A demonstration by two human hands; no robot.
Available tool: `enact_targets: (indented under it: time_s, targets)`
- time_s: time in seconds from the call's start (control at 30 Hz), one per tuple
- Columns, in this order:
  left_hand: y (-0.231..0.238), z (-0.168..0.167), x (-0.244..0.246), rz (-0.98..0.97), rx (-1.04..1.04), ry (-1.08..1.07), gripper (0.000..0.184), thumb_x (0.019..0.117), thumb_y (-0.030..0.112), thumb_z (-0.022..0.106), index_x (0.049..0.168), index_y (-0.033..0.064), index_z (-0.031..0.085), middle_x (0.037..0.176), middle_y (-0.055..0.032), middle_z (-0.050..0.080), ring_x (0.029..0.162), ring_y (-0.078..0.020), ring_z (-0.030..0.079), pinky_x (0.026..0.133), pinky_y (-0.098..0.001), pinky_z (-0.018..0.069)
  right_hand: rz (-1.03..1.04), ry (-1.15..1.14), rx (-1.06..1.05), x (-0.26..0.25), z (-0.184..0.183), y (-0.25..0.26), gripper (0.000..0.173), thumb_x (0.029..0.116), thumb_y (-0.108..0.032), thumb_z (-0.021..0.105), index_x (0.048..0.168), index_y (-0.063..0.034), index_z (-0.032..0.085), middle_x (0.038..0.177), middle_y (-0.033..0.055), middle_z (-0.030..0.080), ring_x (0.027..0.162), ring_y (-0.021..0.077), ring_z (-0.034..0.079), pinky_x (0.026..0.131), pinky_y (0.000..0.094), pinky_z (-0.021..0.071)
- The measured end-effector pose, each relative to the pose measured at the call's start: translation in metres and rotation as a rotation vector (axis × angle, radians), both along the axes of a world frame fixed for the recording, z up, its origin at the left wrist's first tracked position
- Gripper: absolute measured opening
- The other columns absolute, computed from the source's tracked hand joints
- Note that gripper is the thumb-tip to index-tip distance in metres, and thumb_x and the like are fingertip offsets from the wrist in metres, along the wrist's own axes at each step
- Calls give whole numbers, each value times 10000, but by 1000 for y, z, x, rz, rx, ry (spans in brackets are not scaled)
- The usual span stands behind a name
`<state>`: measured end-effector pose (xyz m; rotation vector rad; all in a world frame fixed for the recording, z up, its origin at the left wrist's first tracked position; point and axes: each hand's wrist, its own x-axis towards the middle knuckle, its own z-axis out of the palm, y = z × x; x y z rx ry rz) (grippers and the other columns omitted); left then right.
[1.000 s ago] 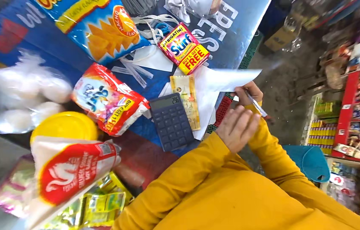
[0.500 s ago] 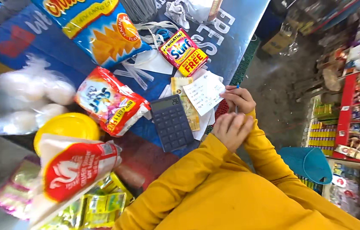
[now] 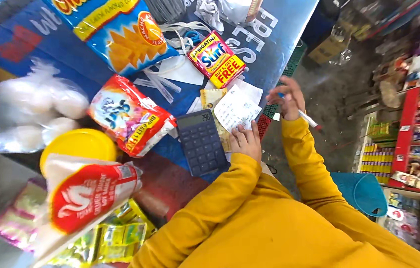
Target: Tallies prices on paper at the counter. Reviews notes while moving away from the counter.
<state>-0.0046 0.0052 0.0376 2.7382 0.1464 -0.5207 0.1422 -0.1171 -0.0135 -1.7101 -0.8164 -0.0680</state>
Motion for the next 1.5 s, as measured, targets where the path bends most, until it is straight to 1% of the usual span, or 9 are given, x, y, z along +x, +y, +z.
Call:
enact_targets:
  time_s: [0.1, 0.2, 0.3, 0.4, 0.57, 0.7, 1.07, 1.23, 1.5]
  targets:
    - [2, 3, 3, -11, -30, 97, 653, 1048, 174, 533, 1572, -87, 243, 1552, -328, 389, 1442, -504, 368, 1134, -589, 305, 47, 321, 322, 16, 11, 15, 944, 847, -702, 652, 1437, -118, 202, 1068, -99, 701, 773, 110, 722, 670, 298, 625]
    - [4, 3, 4, -36, -19, 86, 619, 1053, 160, 515, 1564, -89, 269, 1548, -321, 401, 1430, -500, 388, 1116, -600, 323, 115, 381, 454, 27, 9, 30, 406, 887, -472, 732, 1098, -254, 463, 876, -133, 701, 615, 50, 660, 550, 250, 586]
    - [5, -8, 0, -7, -7, -122, 537, 989, 127, 606, 1455, -106, 475, 1451, -328, 511, 1357, -512, 471, 1063, -586, 395, 282, 244, 258, 33, 6, 39, 127, 931, -126, 606, 1022, -208, 577, 926, -137, 677, 736, 17, 667, 651, 234, 595]
    - [8, -24, 0, 93, -76, -361, 414, 889, 43, 699, 1287, -64, 657, 1455, -386, 471, 1375, -607, 401, 1102, -629, 373, 579, 83, 203, 49, -3, 52, 86, 961, -224, 688, 1034, -179, 697, 1070, -95, 687, 933, 28, 679, 755, 228, 600]
    - [9, -27, 3, 107, -37, -380, 364, 906, -27, 648, 1268, -6, 681, 1479, -373, 457, 1355, -623, 416, 1084, -610, 400, 705, 202, 150, 52, 2, 78, 307, 1029, -271, 545, 786, -143, 683, 778, -97, 685, 638, 2, 662, 533, 202, 569]
    - [7, -13, 1, 38, 25, -279, 395, 940, -93, 551, 1327, -54, 621, 1474, -331, 494, 1332, -572, 481, 1034, -574, 452, 403, 450, -17, 35, 21, 89, 453, 1031, -111, 366, 620, -184, 542, 550, -97, 619, 446, -2, 577, 417, 178, 484]
    - [3, -16, 2, 2, 164, -293, 456, 940, -123, 512, 1395, -110, 537, 1503, -285, 487, 1234, -445, 605, 921, -455, 516, 208, 500, -174, 22, 34, 87, 349, 1030, -80, 446, 715, -123, 591, 512, -112, 559, 428, -29, 524, 427, 146, 452]
    - [5, -12, 5, -23, 105, -122, 596, 959, -125, 473, 1540, -68, 352, 1611, -300, 308, 1376, -461, 473, 1025, -477, 447, 119, 478, -55, 26, 29, 75, 410, 1033, -91, 385, 679, -167, 576, 522, -114, 602, 428, -32, 542, 412, 147, 445]
    - [0, -39, 4, 115, 93, -452, 459, 915, -108, 556, 1373, -95, 571, 1479, -307, 503, 1368, -458, 507, 1086, -478, 423, 269, 463, -172, 22, 33, 89, 363, 1026, -74, 432, 693, -133, 564, 511, -114, 561, 438, -34, 537, 440, 144, 465]
